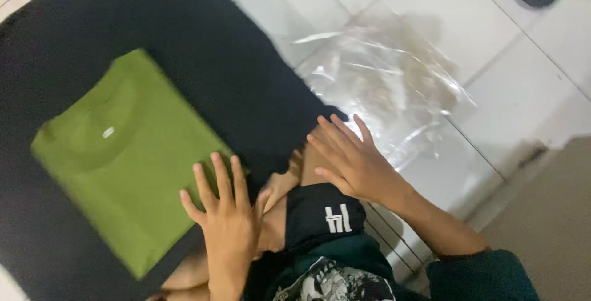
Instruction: A person sitting on the floor folds a green t-shirt and carefully slides it into a clear plastic packaging sleeve.
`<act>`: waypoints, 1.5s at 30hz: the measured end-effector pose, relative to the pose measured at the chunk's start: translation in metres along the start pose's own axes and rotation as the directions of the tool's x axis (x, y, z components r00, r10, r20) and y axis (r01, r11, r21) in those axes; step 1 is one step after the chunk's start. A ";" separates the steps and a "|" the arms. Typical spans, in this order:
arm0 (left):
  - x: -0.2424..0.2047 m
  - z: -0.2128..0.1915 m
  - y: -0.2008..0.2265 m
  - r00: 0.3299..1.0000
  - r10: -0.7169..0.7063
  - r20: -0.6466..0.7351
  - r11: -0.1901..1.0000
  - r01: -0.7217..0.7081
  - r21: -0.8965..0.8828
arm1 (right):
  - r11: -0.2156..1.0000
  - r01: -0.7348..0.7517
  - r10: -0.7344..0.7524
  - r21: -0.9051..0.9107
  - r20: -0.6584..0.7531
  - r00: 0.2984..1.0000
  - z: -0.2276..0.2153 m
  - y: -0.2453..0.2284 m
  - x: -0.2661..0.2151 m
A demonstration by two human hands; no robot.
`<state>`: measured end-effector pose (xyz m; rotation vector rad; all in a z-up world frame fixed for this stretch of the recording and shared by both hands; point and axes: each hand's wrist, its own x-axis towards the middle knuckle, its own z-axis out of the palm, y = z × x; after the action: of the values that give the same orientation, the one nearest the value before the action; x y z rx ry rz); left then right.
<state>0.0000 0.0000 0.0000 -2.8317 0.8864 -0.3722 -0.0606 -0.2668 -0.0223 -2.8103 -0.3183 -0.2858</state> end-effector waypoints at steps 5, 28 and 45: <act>0.012 0.014 0.059 0.976 0.218 -0.006 0.963 -0.216 -0.159 | 0.984 -0.166 0.171 0.072 -0.074 0.982 0.019 0.035 -0.048; 0.084 0.204 0.298 0.679 0.698 0.226 0.692 -0.560 -0.455 | 0.454 -0.866 0.825 0.210 0.268 0.498 0.149 0.159 -0.213; 0.133 0.197 0.271 0.801 0.530 -0.278 0.653 -0.595 -0.469 | 0.246 -0.913 0.825 0.325 0.425 0.374 0.020 0.100 -0.122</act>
<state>0.0141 -0.2837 -0.2219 -2.7594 2.1250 -0.2184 -0.1496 -0.3770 -0.0958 -1.9962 1.0399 0.2881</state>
